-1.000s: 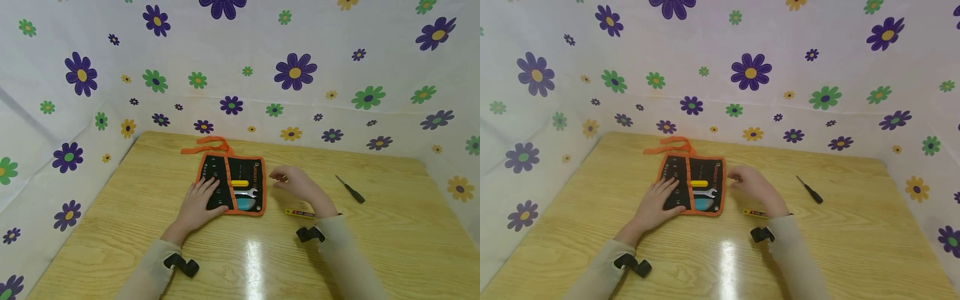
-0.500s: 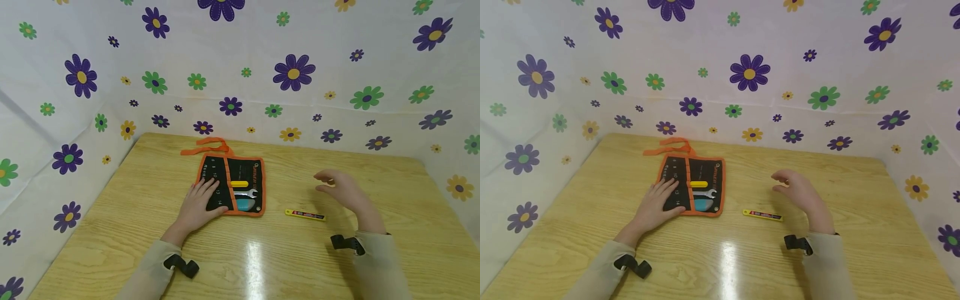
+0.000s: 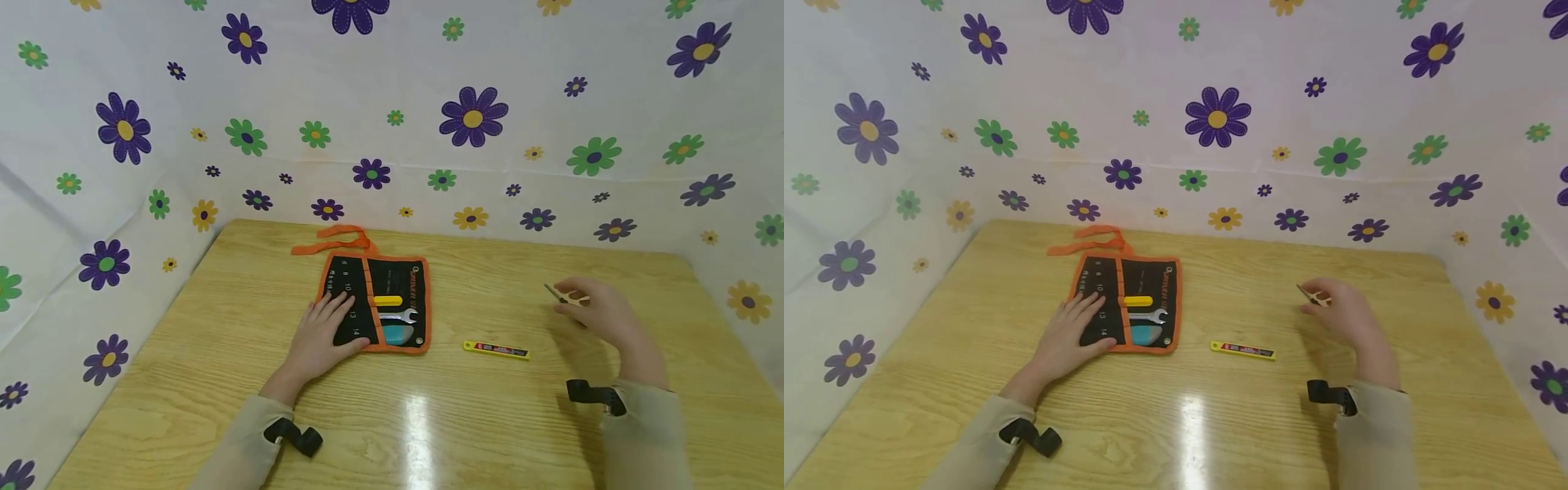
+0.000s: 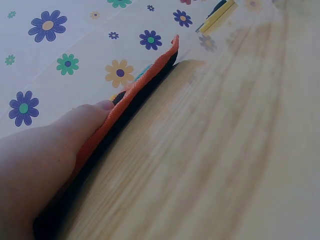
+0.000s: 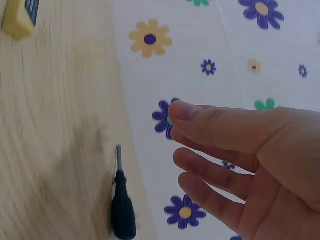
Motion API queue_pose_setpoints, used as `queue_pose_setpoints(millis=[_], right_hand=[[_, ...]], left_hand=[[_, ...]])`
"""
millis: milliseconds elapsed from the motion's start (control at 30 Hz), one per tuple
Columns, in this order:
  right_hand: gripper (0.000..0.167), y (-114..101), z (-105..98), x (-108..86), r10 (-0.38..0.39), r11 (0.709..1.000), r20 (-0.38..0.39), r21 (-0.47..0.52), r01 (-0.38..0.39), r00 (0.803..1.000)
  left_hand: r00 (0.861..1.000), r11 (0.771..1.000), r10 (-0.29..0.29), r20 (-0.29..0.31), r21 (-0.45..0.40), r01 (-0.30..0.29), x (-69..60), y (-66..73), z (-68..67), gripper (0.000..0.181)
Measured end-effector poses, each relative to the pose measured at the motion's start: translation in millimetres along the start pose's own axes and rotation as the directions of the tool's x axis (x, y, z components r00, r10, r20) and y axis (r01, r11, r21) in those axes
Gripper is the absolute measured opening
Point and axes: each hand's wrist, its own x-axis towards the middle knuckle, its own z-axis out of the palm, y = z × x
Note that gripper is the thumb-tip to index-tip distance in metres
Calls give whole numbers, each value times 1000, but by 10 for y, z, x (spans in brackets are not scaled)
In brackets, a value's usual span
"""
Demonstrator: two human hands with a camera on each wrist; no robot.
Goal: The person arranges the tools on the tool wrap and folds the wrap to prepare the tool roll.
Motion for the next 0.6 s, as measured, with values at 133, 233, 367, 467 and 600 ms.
queue_pose_setpoints(millis=[133,233,367,467,600], right_hand=[[42,175,-10,-29,54,999,5,-4,-54,999],[45,281,-16,-50,97,995,23,3,-97,995],[49,357,-13,-58,140,990,63,0,-141,988],[48,398,19,-56,156,988,75,11,-157,985],[41,459,95,-51,163,986,57,36,-165,985]], left_hand=[[1000,1000,2,-4,1,-2,-9,11,-18,89],[1000,1000,0,-3,4,0,-16,17,-27,89],[1000,1000,0,-5,5,0,-20,22,-36,88],[1000,1000,0,-5,8,0,-16,23,-38,89],[1000,1000,1,-8,7,0,-8,20,-31,89]])
